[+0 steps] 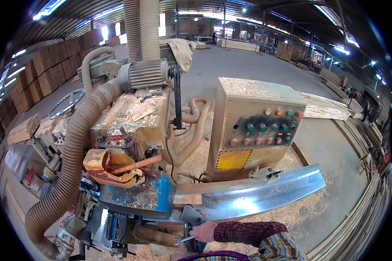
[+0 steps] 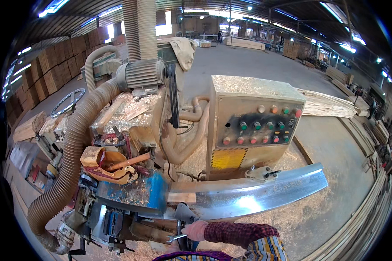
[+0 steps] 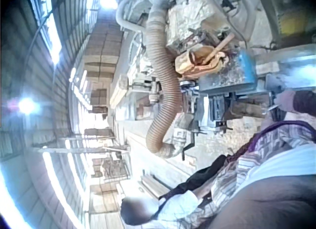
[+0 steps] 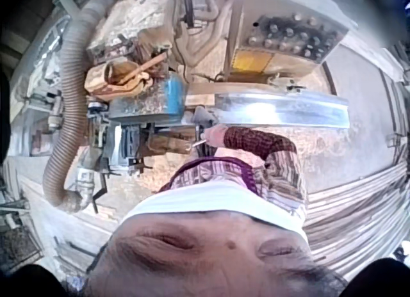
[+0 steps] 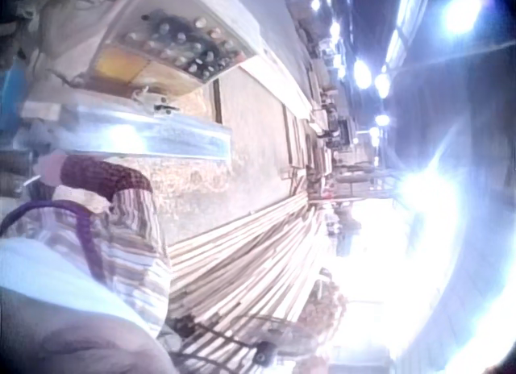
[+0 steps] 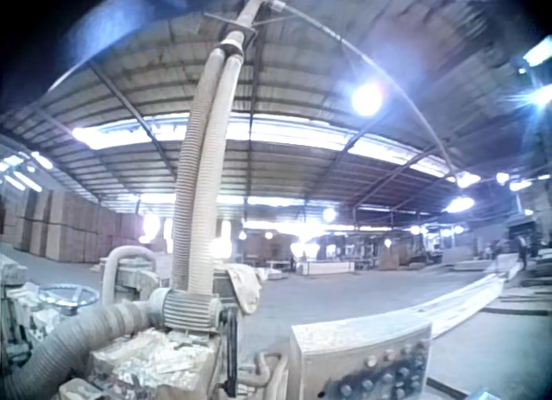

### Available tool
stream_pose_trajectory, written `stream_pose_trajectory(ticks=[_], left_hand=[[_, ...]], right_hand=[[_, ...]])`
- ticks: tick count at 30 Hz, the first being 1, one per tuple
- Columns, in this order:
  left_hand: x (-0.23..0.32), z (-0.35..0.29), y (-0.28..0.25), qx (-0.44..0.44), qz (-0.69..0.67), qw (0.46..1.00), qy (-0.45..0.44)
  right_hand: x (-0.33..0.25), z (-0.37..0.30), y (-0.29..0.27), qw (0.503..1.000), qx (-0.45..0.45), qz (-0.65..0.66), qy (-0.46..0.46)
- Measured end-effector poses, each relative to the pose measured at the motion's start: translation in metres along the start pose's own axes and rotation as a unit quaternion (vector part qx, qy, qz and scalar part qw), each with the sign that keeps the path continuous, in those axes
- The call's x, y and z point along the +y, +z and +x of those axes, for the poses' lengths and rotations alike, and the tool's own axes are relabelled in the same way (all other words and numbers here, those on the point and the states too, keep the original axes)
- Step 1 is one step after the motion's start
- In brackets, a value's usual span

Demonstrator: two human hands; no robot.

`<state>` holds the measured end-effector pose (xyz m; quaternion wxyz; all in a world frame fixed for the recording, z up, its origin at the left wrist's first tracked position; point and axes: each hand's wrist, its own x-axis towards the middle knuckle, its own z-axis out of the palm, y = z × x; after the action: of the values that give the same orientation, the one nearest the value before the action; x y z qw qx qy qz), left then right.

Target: The person adjusts a large woodworking machine using a wrench and manually feeds wood pieces into the equipment in a factory setting.

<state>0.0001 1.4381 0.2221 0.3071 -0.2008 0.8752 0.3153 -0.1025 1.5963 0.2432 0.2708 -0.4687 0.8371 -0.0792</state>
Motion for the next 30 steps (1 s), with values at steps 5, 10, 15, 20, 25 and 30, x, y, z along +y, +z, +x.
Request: stream_pose_trajectory(ticks=[5, 10, 15, 20, 25, 30], left_hand=[[0.003, 0.002, -0.003, 0.001, 0.0, 1.0, -0.007], [0.004, 0.005, -0.003, 0.003, -0.009, 1.0, -0.011], [0.007, -0.002, -0.006, 0.006, -0.028, 1.0, -0.013], [-0.003, -0.029, -0.014, -0.008, -0.065, 0.998, 0.016], [-0.016, -0.035, -0.005, -0.041, -0.05, 0.998, 0.023], [-0.019, -0.017, 0.01, 0.003, -0.014, 0.999, 0.032]], right_hand=[[0.005, 0.013, -0.004, 0.998, -0.055, -0.027, -0.002], [0.002, 0.007, 0.016, 0.998, 0.042, 0.035, 0.044], [-0.017, -0.003, 0.04, 0.961, 0.187, 0.15, 0.137], [-0.003, -0.001, 0.018, 0.991, 0.08, 0.071, 0.079], [0.013, 0.007, -0.016, 0.995, -0.018, -0.033, -0.088], [0.002, 0.015, -0.027, 0.993, -0.006, 0.045, -0.112]])
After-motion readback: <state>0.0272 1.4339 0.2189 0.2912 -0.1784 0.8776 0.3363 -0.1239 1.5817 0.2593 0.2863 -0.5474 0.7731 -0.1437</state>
